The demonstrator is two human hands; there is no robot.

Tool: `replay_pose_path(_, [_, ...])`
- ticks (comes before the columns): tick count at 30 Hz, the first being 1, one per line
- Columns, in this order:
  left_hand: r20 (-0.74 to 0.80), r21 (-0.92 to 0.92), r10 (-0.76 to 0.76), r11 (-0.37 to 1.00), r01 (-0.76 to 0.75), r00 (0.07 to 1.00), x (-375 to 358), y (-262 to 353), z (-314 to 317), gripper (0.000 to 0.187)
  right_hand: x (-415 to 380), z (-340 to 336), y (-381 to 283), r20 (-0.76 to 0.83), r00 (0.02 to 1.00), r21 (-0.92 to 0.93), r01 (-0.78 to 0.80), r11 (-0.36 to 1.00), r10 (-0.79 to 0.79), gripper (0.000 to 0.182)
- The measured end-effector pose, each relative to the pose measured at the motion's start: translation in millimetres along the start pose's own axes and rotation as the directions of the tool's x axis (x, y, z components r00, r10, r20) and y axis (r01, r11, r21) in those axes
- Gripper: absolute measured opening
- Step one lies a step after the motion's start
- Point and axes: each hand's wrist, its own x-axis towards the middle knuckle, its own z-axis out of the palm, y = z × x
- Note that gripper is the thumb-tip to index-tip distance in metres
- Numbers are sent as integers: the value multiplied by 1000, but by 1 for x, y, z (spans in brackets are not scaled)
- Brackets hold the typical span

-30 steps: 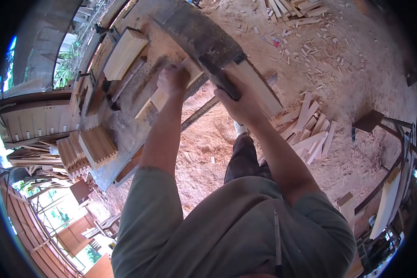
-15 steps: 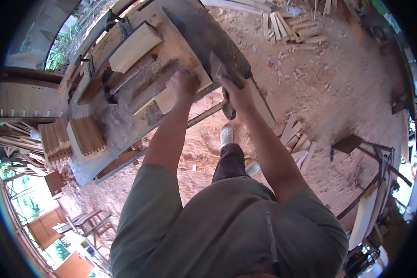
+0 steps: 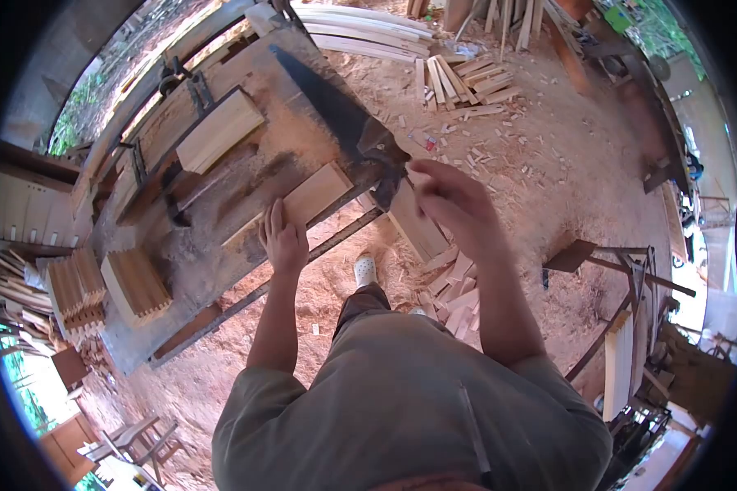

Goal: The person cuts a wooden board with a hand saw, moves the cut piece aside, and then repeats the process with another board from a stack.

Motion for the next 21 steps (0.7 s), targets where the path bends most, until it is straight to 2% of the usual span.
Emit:
replay_pose_path(1, [18, 6, -20, 1000, 19, 1000, -2, 8, -8, 31, -33, 5, -33, 59, 984, 129, 161, 979, -169, 36])
replay_pose_path(2, [47, 17, -33, 999, 32, 998, -6, 13, -17, 38, -59, 9, -52, 152, 852, 208, 469, 859, -502, 43])
replay_pose_path(3, [82, 21, -3, 1000, 1, 997, -9, 15, -24, 38, -83, 22, -73, 240, 772, 542, 397, 741, -589, 30])
replay_pose_path(4, [170, 91, -52, 995, 37, 984, -7, 16, -27, 43, -97, 31, -72, 218, 583, 779, 379, 500, -782, 17])
replay_pose_path(5, [241, 165, -102, 984, 63, 965, 0, 18, -26, 49, -93, 27, -111, 493, 405, 707, 329, 626, -770, 8])
replay_pose_path(6, [336, 230, -183, 967, 108, 924, 11, 21, -30, 60, -104, 28, -110, 460, 427, 713, 346, 610, -779, 8])
replay_pose_path(7, [362, 235, -160, 969, 77, 918, 26, 27, -39, 60, -114, 30, -108, 433, 441, 717, 361, 597, -786, 8])
replay_pose_path(9, [701, 224, -287, 958, 182, 653, 49, 32, -54, 70, -128, 33, -104, 399, 456, 727, 371, 578, -795, 8])
replay_pose_path(11, [730, 217, -245, 968, 125, 637, 41, 17, -41, 77, -129, 33, -105, 400, 428, 731, 384, 564, -810, 8])
replay_pose_path(13, [815, 195, -291, 952, 236, 502, 33, 22, -43, 79, -126, 32, -107, 411, 394, 740, 382, 554, -822, 9])
replay_pose_path(15, [810, 192, -300, 947, 256, 504, 18, 21, -47, 76, -125, 31, -109, 420, 370, 744, 383, 548, -829, 10])
replay_pose_path(16, [814, 29, -329, 846, 533, 479, -2, 9, -34, 72, -124, 29, -110, 425, 360, 745, 382, 547, -830, 11])
replay_pose_path(17, [823, -132, -351, 647, 751, 447, -8, 13, -41, 69, -123, 29, -110, 430, 352, 746, 379, 547, -831, 11])
replay_pose_path(18, [823, -180, -370, 548, 817, 430, -16, 17, -48, 64, -122, 29, -109, 436, 347, 750, 370, 549, -830, 12])
replay_pose_path(19, [823, -169, -386, 533, 829, 416, -24, 19, -50, 64, -121, 29, -108, 446, 343, 754, 353, 554, -826, 13])
replay_pose_path(20, [797, -262, -438, 368, 892, 415, -30, 20, -52, 63, -132, 33, -98, 207, 833, 504, 359, 785, -514, 12])
replay_pose_path(21, [769, -361, -491, 194, 912, 408, -35, 20, -54, 62, -144, 34, -83, -224, 970, 269, 154, 951, -94, 12])
